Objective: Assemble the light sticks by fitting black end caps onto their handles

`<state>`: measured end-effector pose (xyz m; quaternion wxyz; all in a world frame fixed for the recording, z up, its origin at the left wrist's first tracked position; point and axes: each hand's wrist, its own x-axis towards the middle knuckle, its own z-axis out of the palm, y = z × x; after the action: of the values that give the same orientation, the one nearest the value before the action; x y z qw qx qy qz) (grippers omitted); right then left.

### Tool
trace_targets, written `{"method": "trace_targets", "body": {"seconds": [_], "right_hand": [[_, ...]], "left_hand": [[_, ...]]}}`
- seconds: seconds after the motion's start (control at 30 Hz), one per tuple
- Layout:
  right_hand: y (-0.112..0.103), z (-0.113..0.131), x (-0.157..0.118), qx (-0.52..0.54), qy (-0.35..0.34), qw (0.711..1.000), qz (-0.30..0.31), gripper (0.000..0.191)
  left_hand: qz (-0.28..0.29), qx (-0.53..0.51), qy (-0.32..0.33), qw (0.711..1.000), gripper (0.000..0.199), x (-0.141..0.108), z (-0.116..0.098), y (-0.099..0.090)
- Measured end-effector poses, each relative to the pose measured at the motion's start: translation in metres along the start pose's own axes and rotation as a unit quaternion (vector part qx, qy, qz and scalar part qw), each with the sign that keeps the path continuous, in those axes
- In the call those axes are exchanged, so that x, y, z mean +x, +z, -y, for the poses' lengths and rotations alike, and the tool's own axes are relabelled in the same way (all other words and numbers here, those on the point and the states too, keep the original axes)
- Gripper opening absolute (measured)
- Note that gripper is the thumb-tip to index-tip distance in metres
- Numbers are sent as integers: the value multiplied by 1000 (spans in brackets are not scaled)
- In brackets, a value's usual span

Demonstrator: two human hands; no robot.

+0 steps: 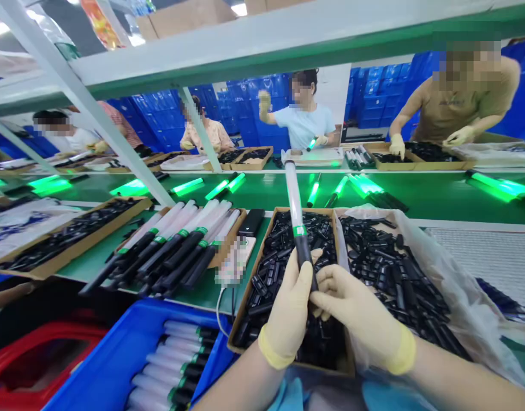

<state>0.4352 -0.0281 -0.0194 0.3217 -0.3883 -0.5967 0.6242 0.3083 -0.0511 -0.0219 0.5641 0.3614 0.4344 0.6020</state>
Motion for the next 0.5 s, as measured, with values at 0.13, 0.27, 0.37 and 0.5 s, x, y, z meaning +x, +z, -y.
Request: {"method": "trace_targets", "body": {"seconds": [0.13, 0.27, 0.37, 0.5], "right_hand": [[-66, 11, 20, 29, 14, 996, -85, 43], [-156, 12, 53, -24, 46, 976, -212, 31], [-192, 12, 97, -82, 73, 956, -272, 20], [-182, 12, 179, -127, 99, 952, -260, 20]], "left_hand": [[9, 34, 14, 999, 47, -3, -9, -20], [-70, 42, -32, 996, 43, -10, -11, -60], [-119, 37, -50, 991, 45, -13, -4, -84], [-121, 39, -45, 991, 45, -16, 4, -92]]}}
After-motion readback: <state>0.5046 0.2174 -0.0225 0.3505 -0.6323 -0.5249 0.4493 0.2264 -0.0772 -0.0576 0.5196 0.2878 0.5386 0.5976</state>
